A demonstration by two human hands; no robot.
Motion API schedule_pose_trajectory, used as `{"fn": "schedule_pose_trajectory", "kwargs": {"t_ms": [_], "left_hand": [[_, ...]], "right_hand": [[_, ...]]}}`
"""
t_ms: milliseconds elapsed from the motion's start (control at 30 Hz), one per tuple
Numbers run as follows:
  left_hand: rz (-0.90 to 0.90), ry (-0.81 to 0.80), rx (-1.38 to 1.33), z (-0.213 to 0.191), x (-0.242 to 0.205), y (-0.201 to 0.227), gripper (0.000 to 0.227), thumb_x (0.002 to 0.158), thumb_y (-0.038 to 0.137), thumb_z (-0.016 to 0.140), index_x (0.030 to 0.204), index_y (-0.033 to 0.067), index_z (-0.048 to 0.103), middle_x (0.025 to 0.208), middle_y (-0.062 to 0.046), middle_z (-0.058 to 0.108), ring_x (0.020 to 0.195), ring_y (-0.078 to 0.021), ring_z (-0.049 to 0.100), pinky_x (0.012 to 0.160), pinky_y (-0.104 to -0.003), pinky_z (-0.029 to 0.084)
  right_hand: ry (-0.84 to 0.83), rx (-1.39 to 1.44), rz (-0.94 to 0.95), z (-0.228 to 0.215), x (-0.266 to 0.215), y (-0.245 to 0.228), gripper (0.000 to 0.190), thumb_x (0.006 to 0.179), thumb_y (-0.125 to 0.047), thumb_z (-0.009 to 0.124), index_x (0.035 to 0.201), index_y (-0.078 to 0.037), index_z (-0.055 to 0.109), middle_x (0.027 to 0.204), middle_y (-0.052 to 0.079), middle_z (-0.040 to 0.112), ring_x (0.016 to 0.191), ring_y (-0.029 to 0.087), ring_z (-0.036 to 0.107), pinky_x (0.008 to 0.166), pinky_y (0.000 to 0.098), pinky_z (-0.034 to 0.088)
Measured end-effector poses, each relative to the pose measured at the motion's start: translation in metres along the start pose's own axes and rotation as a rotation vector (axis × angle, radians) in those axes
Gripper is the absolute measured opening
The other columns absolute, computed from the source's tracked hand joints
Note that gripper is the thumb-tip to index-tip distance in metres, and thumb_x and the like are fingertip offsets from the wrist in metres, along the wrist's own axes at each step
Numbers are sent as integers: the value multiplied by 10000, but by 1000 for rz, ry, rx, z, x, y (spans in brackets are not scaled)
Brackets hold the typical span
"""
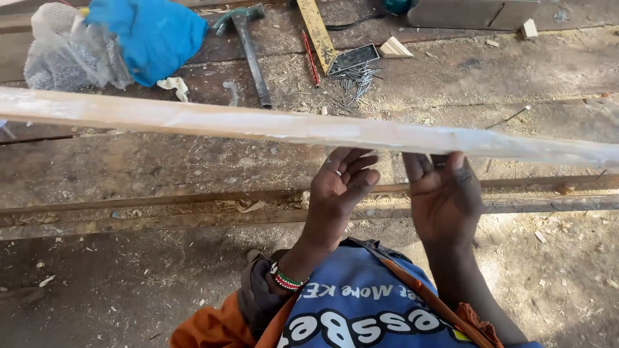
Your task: Applying white wood glue to a long wooden plank using a small wooden stick as an applicator in a workshop.
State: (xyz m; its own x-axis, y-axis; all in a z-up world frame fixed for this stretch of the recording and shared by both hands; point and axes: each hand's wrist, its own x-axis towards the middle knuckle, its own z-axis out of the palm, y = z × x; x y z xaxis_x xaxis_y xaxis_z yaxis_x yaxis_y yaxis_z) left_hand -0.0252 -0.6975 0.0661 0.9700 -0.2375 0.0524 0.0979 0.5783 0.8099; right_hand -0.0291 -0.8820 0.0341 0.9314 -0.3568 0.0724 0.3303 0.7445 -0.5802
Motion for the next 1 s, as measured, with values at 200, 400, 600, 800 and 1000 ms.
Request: {"fn": "schedule_pose_trajectory", "kwargs": {"t_ms": [200, 400, 600, 800, 1000], "left_hand": [[119, 126, 91, -29, 2, -46, 506, 900, 189, 808, 1307, -25, 594, 1090, -158, 602, 1004, -194, 622, 952, -444, 535], [201, 274, 27, -18, -4, -24, 351, 883, 139, 817, 1190, 32, 684, 979, -101, 628, 914, -139, 609, 868, -384, 533], [276, 368, 13, -17, 0, 5, 225, 857, 141, 833, 1035, 56, 725, 848, -51, 633, 819, -93, 554, 805, -355, 527], [314, 399, -82, -35, 4, 29, 250, 878, 161, 809, 1063, 27, 709, 884, -32, 603, 860, -116, 527, 811, -419, 529], [405, 366, -57, -55, 8, 84, 408, 843, 176, 832, 1191, 32, 676, 1021, -75, 655, 958, -130, 570, 874, -432, 540]], "right_hand": [[-47, -8, 1, 37, -31, 29, 509, 903, -158, 637, 1367, 17, 519, 1436, 239, 574, 1305, 427, 583, 1212, 620, 406], [-96, -54, -8, 36, -33, 45, 516, 913, -107, 602, 1405, 6, 494, 1470, 190, 556, 1354, 435, 544, 1208, 640, 400], [-317, -259, -153, 51, -22, 66, 523, 878, -17, 587, 1387, 58, 495, 1340, 245, 608, 1320, 450, 556, 1183, 755, 330], [-492, -1123, 78, 42, 16, 125, 303, 976, -144, 592, 1228, -21, 708, 1216, 244, 705, 1196, 497, 603, 1112, 719, 365], [-185, -1346, 567, 166, 77, 171, 526, 960, -461, 541, 1444, -259, 572, 1446, 204, 573, 1378, 374, 534, 1224, 538, 320]]}}
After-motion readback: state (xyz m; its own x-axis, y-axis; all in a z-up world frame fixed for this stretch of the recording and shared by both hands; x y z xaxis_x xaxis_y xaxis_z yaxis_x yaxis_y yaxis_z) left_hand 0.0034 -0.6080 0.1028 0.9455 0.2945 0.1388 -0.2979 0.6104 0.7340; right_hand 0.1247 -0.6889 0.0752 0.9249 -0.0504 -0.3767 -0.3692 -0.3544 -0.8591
